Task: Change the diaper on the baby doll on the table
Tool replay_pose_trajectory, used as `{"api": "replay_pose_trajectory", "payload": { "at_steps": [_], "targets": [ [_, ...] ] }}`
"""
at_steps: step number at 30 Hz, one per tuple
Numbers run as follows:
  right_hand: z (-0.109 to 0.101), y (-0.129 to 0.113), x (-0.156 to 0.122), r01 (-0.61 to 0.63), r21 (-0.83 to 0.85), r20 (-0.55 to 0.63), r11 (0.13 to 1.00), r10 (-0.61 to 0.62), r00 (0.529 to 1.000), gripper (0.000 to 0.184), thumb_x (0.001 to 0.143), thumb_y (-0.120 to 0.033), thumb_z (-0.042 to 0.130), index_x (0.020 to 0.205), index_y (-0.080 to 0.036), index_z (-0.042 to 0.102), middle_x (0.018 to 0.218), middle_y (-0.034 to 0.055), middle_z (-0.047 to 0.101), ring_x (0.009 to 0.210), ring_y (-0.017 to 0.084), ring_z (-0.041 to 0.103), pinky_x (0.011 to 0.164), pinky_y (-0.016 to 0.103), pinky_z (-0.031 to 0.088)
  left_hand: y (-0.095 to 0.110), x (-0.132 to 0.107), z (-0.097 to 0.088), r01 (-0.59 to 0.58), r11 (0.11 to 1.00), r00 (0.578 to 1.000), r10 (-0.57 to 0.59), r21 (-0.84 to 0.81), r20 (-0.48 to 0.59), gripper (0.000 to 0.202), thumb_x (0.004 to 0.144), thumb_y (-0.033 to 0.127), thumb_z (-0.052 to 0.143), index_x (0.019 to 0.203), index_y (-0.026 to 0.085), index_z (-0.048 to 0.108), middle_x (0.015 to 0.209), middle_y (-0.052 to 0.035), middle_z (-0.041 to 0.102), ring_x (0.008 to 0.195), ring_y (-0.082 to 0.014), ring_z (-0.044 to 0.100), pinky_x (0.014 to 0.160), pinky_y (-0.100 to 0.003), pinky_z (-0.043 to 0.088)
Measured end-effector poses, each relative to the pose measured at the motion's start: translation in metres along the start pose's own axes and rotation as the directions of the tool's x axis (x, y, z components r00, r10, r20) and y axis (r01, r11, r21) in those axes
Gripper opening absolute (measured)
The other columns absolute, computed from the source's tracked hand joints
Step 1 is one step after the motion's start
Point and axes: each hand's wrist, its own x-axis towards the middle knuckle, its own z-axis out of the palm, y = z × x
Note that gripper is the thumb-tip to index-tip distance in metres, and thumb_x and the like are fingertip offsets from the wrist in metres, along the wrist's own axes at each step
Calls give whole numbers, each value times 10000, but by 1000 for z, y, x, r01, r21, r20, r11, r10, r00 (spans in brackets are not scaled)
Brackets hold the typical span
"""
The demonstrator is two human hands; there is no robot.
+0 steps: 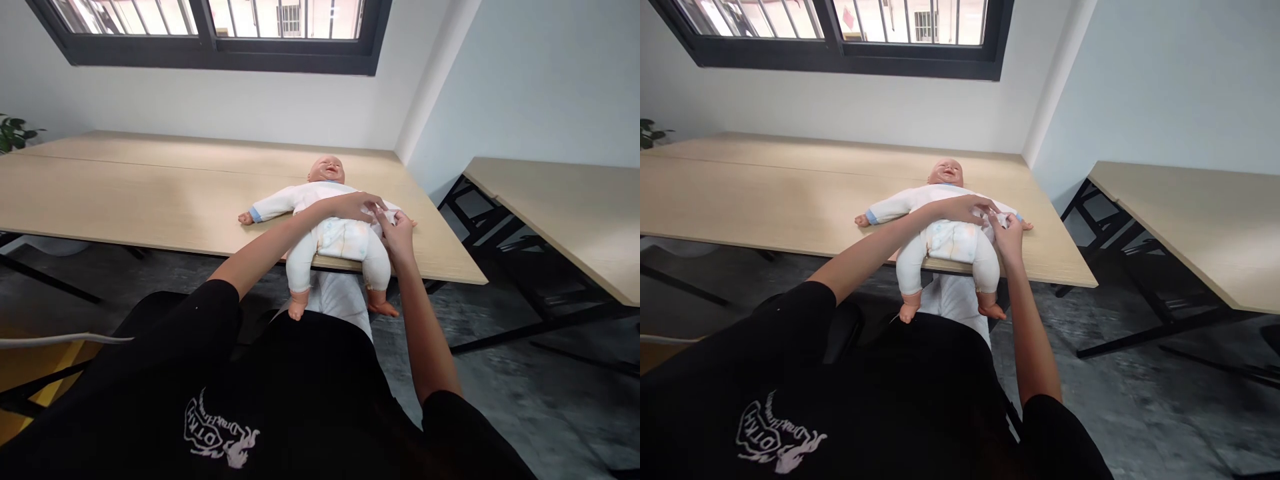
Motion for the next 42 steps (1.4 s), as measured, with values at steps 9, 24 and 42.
{"api": "replay_pose_trajectory", "payload": {
  "at_steps": [9, 24, 42],
  "targets": [
    [5, -4, -8, -51, 310, -71, 949, 77, 995, 654, 514, -557, 964, 941, -217, 603, 793, -26, 670, 639, 121, 629, 599, 234, 546, -7, 3, 6, -23, 1000, 993, 24, 7, -113, 255, 720, 399, 697, 753, 180, 570, 734, 3, 494, 741, -172, 452, 744, -338, 369],
    [-7, -4, -12, -113, 399, -256, 910, 229, 939, 271, 845, -294, 815, 823, -187, 566, 796, -36, 580, 628, 55, 595, 564, 125, 520, -15, 3, 8, -51, 999, 986, 50, -3, -162, 188, 645, 223, 588, 698, 229, 408, 759, -13, 518, 804, -213, 503, 812, -397, 429],
    [-9, -19, -13, -92, 450, -294, 888, 245, 924, 199, 853, -250, 742, 833, -205, 549, 760, -30, 589, 635, 78, 620, 623, 168, 592, -16, 7, 10, 91, 984, 983, -63, 156, -171, 22, 746, 199, 537, 740, 182, 548, 845, -70, 622, 864, -220, 559, 862, -358, 449]
  ]
}}
